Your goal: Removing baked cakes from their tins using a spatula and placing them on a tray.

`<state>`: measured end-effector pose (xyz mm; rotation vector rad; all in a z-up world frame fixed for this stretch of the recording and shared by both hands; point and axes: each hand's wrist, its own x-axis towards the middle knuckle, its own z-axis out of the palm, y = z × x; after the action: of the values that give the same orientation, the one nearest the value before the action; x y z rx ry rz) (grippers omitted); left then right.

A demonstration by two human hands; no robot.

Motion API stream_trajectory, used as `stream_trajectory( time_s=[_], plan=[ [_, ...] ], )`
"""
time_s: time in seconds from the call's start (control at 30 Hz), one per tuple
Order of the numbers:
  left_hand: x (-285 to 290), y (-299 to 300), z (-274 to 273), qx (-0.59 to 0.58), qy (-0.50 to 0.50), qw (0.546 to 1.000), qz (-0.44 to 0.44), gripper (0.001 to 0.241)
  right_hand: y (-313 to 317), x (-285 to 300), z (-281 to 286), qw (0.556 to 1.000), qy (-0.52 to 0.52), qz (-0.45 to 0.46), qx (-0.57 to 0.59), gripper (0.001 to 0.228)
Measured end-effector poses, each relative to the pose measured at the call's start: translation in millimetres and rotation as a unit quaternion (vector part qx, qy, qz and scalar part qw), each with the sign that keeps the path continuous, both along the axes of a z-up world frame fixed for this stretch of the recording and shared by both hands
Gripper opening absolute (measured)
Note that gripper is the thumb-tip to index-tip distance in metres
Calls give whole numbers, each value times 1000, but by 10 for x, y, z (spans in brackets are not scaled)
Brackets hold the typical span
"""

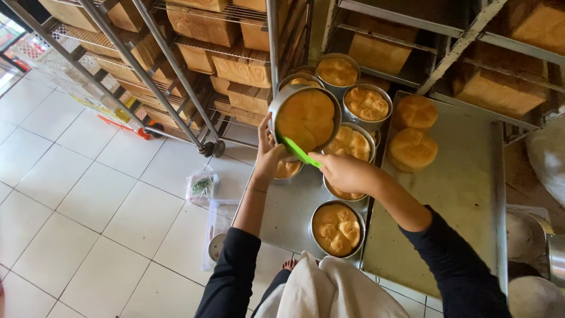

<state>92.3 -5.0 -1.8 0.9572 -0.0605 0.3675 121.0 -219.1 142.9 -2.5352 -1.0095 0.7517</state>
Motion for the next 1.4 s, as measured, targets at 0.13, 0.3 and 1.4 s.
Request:
stream_trajectory(
  time_s=[0.13,0.3,1.4],
  plan=[
    [-71,-1,121,5,45,998,32,92,-53,102,-125,998,-14,26,-49,54],
    [23,69,-307,21,-28,997,63,94,-3,181,-262,997,-52,58,-4,40],
    [-90,-77,-580,218,175,936,215,88,86,620,-799,738,-652,39,-171,23]
  ],
)
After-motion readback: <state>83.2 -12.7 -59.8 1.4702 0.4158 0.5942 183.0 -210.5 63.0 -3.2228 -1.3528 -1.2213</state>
